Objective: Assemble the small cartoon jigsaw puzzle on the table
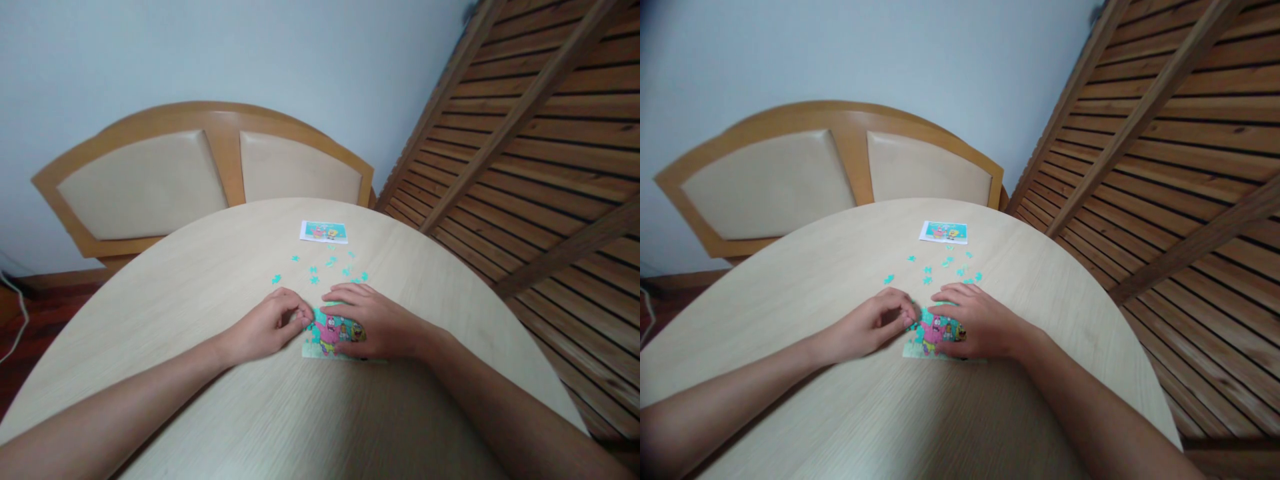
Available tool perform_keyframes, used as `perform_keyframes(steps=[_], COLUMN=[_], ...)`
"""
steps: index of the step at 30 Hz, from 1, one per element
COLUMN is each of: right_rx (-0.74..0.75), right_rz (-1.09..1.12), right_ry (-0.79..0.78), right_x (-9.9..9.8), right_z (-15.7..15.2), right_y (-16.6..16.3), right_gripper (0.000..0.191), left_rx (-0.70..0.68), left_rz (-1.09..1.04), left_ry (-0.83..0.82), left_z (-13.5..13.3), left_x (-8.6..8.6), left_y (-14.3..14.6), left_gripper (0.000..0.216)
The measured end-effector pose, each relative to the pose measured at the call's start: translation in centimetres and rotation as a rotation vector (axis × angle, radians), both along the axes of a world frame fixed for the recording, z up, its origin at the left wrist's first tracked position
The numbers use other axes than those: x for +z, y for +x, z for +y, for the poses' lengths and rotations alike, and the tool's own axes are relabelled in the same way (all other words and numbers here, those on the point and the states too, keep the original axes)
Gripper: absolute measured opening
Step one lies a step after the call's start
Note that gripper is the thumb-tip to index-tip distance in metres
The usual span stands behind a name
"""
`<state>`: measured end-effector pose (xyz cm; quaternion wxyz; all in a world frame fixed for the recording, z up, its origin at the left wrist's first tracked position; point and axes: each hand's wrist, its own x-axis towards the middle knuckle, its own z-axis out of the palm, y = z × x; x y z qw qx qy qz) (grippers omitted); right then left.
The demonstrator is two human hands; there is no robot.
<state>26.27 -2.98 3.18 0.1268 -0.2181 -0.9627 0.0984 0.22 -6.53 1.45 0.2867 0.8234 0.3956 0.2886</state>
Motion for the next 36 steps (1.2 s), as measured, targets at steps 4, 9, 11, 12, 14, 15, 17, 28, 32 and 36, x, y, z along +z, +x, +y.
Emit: perform_keyframes(steps=[4, 9, 11, 12, 14, 15, 17, 28, 32, 36], right_rx=[0.026, 0.038, 0.039, 0.039, 0.039, 0.039, 0.04, 0.037, 0.037, 0.035], right_rz=[0.04, 0.061, 0.061, 0.057, 0.048, 0.044, 0.043, 0.059, 0.069, 0.068], right_ry=[-0.016, -0.019, -0.02, -0.021, -0.025, -0.025, -0.021, -0.033, -0.036, -0.042], right_x=[-0.13, -0.23, -0.23, -0.22, -0.21, -0.2, -0.19, -0.21, -0.34, -0.31], right_z=[-0.03, 0.03, 0.07, 0.08, 0.11, 0.11, 0.1, 0.01, 0.1, 0.06], right_y=[-0.11, -0.14, -0.15, -0.15, -0.16, -0.16, -0.15, -0.11, -0.11, -0.12], right_gripper=[0.052, 0.052, 0.052, 0.052, 0.053, 0.052, 0.052, 0.051, 0.051, 0.051], left_rx=[-0.05, -0.087, -0.097, -0.099, -0.1, -0.098, -0.094, -0.124, -0.137, -0.144], left_rz=[0.009, 0.035, 0.033, 0.031, 0.027, 0.027, 0.031, 0.058, 0.086, 0.103], left_ry=[0.02, 0.03, 0.017, 0.01, -0.001, -0.006, -0.013, 0.031, 0.082, 0.12], left_z=[0.03, -0.02, -0.06, -0.08, -0.11, -0.12, -0.12, -0.04, -0.05, -0.03], left_x=[-0.01, 0.16, 0.17, 0.16, 0.13, 0.11, 0.09, 0.24, 0.36, 0.4], left_y=[-0.23, -0.38, -0.41, -0.42, -0.44, -0.44, -0.45, -0.4, -0.32, -0.22], left_gripper=[0.018, 0.015, 0.014, 0.014, 0.014, 0.013, 0.012, 0.009, 0.009, 0.007])
